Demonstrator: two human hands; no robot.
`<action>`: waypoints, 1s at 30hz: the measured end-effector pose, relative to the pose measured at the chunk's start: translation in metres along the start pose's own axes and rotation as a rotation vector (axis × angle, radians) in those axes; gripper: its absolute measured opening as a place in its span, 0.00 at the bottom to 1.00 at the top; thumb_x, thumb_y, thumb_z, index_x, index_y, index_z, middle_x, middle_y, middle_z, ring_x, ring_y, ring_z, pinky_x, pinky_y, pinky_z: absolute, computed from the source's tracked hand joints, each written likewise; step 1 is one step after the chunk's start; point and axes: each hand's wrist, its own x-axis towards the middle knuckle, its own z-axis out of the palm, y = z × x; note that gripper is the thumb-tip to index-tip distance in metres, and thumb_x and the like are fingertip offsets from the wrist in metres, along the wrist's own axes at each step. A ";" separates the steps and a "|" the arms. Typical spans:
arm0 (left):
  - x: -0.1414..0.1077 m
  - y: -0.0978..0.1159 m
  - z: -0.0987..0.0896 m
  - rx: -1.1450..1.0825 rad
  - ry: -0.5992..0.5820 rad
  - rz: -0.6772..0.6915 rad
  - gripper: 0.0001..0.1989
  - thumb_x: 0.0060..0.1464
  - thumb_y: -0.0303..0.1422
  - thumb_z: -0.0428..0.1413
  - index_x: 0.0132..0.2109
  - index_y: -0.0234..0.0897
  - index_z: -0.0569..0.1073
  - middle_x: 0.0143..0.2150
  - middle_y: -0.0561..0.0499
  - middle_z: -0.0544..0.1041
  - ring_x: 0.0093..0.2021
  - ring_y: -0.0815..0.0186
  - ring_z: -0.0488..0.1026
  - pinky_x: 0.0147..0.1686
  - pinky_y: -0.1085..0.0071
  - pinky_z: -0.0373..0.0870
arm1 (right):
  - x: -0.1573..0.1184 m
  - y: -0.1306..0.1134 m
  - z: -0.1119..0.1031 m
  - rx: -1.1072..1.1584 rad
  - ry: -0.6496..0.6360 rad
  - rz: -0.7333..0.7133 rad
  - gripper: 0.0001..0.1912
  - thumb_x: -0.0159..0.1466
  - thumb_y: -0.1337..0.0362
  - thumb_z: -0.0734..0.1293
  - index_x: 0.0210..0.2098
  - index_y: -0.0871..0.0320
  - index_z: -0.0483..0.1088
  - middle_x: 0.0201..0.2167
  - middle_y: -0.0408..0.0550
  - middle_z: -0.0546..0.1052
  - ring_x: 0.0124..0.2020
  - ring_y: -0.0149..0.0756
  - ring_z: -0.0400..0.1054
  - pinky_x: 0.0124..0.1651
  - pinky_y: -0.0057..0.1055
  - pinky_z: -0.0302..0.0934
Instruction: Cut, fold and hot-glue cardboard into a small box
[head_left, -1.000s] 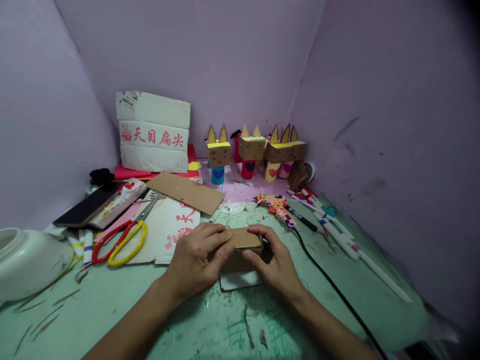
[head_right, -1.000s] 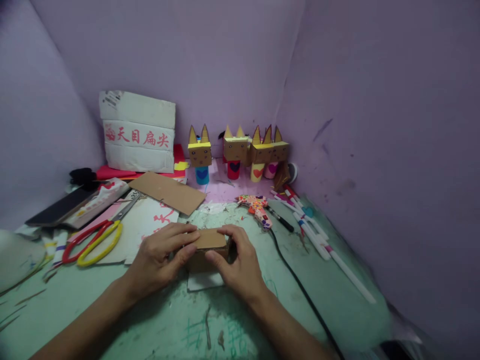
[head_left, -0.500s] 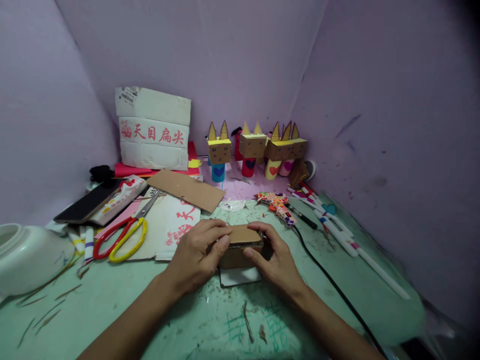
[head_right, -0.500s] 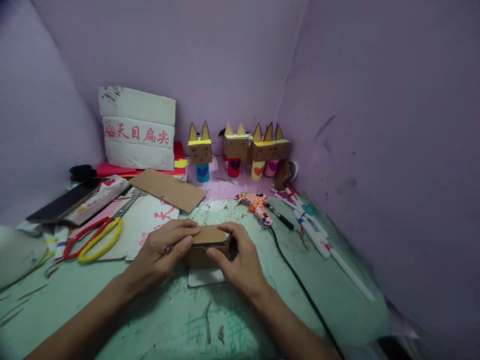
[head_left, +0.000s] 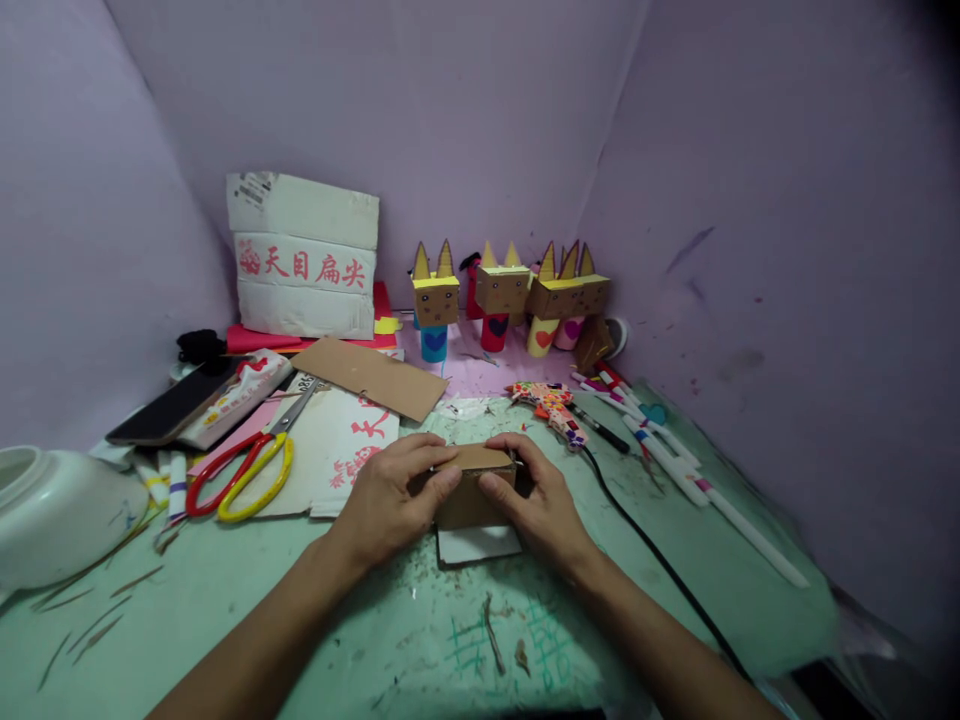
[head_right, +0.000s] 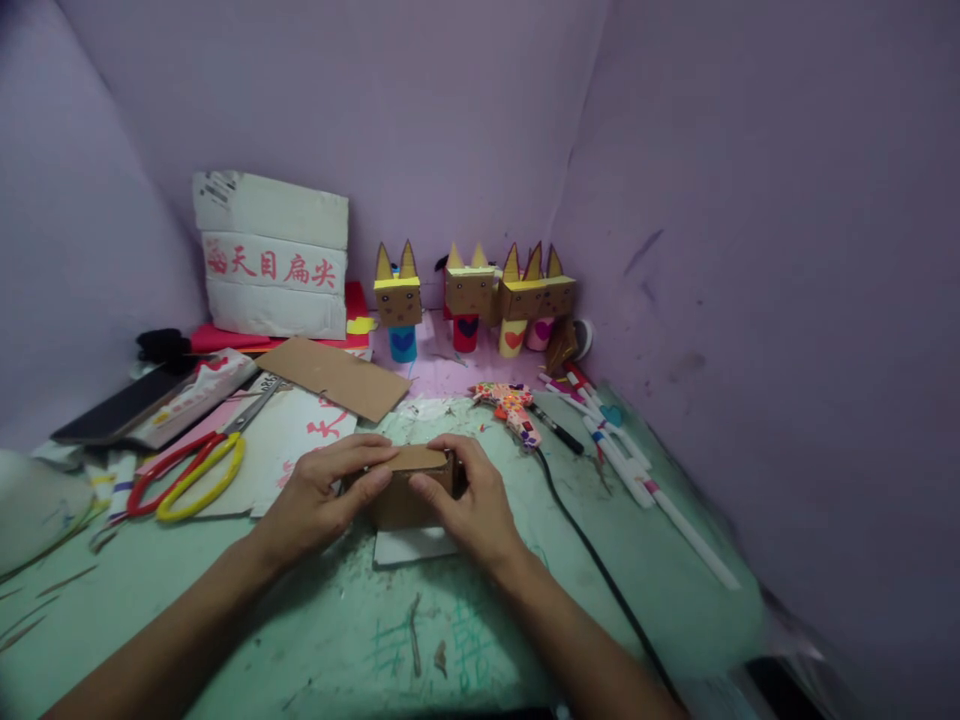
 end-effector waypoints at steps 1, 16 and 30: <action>0.000 0.000 -0.001 -0.002 -0.005 0.007 0.15 0.55 0.37 0.53 0.44 0.37 0.79 0.46 0.39 0.78 0.46 0.53 0.75 0.47 0.51 0.71 | 0.000 0.000 0.000 0.002 -0.001 0.000 0.17 0.57 0.55 0.68 0.43 0.55 0.66 0.40 0.49 0.72 0.41 0.43 0.68 0.38 0.34 0.62; 0.011 0.003 -0.011 -0.620 0.034 -0.571 0.12 0.37 0.38 0.66 0.29 0.35 0.80 0.24 0.52 0.77 0.27 0.66 0.70 0.28 0.72 0.63 | 0.012 -0.005 0.004 0.351 -0.077 0.158 0.29 0.60 0.42 0.62 0.50 0.56 0.69 0.46 0.52 0.75 0.47 0.48 0.69 0.47 0.40 0.63; 0.012 -0.007 0.007 -0.803 0.079 -0.640 0.21 0.40 0.46 0.64 0.32 0.30 0.76 0.28 0.46 0.79 0.32 0.55 0.76 0.32 0.65 0.70 | 0.001 -0.004 -0.004 0.345 -0.292 0.004 0.57 0.50 0.38 0.69 0.69 0.53 0.41 0.68 0.54 0.53 0.66 0.53 0.51 0.64 0.47 0.48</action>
